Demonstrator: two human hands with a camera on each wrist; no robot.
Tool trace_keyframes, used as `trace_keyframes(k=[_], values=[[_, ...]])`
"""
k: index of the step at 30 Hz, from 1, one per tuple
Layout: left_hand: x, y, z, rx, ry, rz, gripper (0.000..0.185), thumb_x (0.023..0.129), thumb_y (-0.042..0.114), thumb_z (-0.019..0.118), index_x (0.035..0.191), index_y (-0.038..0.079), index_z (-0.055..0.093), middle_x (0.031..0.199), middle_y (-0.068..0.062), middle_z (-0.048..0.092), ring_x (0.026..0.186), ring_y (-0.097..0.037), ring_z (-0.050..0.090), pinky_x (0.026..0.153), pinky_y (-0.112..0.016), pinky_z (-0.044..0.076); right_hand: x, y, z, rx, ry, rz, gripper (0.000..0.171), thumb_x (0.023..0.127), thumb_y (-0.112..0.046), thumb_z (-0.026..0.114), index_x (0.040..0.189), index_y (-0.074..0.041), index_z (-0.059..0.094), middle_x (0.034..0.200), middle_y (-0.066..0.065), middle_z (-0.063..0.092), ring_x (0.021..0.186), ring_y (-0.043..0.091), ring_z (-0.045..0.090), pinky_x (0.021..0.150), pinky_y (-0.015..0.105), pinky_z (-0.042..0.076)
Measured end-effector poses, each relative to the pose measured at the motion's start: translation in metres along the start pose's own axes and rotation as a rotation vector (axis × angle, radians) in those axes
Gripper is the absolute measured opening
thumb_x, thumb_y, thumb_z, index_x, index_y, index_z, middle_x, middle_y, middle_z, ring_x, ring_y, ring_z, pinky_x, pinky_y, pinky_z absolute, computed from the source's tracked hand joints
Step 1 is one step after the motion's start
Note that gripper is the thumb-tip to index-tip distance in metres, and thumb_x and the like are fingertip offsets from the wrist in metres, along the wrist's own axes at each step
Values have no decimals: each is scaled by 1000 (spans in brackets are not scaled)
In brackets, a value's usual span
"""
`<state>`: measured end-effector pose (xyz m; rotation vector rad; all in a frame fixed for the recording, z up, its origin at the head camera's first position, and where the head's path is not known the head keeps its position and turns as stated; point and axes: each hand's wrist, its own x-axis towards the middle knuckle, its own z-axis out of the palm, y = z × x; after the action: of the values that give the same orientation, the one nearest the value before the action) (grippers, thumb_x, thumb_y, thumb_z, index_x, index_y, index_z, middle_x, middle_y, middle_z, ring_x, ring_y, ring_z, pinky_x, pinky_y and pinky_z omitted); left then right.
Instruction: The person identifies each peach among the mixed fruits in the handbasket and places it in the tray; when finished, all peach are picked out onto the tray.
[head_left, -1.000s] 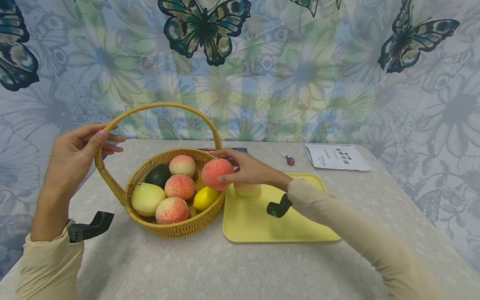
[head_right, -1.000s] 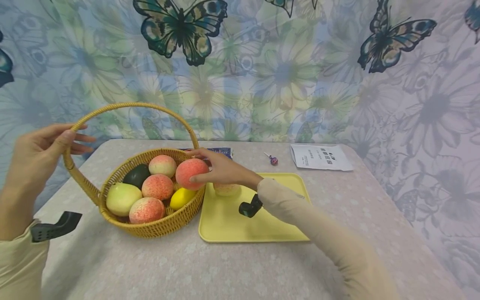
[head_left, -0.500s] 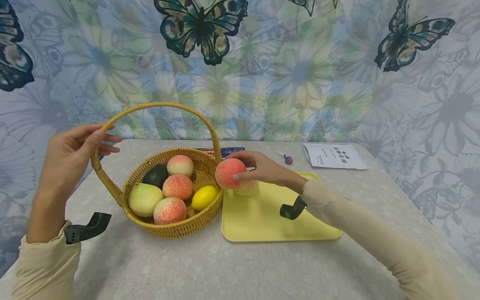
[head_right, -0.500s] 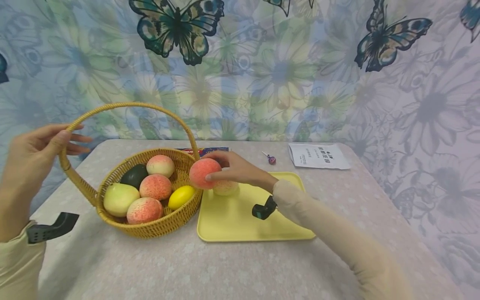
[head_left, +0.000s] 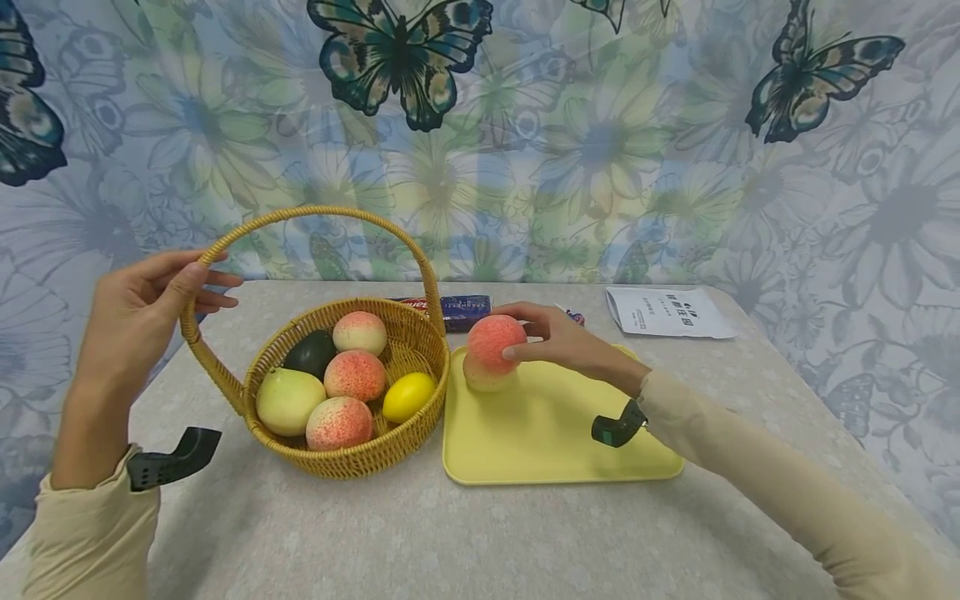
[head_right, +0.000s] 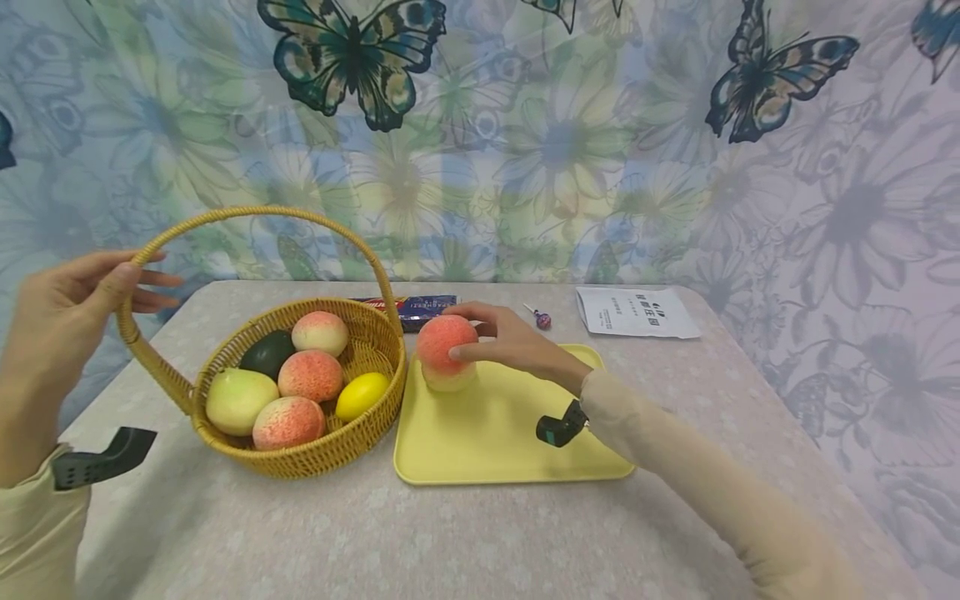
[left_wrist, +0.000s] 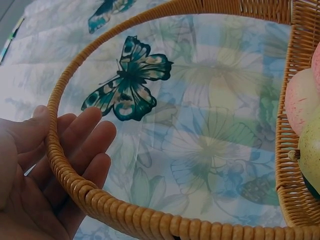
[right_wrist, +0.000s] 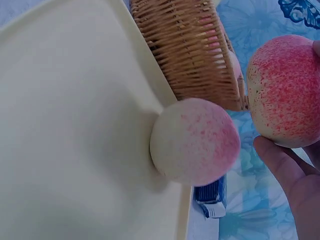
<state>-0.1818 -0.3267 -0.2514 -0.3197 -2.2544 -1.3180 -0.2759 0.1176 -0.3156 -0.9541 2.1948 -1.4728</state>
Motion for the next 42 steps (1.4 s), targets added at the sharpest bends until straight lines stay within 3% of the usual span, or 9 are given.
trace_keyframes(k=[19, 26, 34, 42], values=[[1, -1, 0, 17, 0, 0, 34, 99, 18, 52, 128, 3, 60, 94, 12, 71, 76, -3, 69, 64, -12, 50, -24, 31, -32, 20, 121, 49, 54, 88, -22, 69, 138, -15, 49, 131, 8, 56, 117, 27, 58, 91, 41, 50], [0, -2, 0, -2, -1, 2, 33, 99, 17, 52, 127, 2, 60, 94, 11, 72, 76, -5, 70, 67, -12, 51, -28, 47, -34, 6, 152, 109, 54, 87, -24, 71, 136, -17, 50, 131, 7, 57, 120, 27, 55, 92, 41, 50], [0, -1, 0, -14, 0, 1, 34, 99, 17, 52, 127, 0, 59, 94, 10, 72, 76, -5, 70, 68, -13, 52, -30, 66, -32, -2, 153, 122, 51, 87, -19, 71, 134, -11, 51, 131, 11, 55, 115, 28, 59, 90, 37, 50], [0, -1, 0, -16, 0, 0, 34, 99, 17, 52, 128, 1, 59, 94, 10, 72, 76, -5, 69, 68, -13, 52, -32, 72, -33, -33, 157, 157, 53, 87, -20, 71, 135, -10, 50, 131, 12, 54, 114, 29, 59, 91, 38, 49]])
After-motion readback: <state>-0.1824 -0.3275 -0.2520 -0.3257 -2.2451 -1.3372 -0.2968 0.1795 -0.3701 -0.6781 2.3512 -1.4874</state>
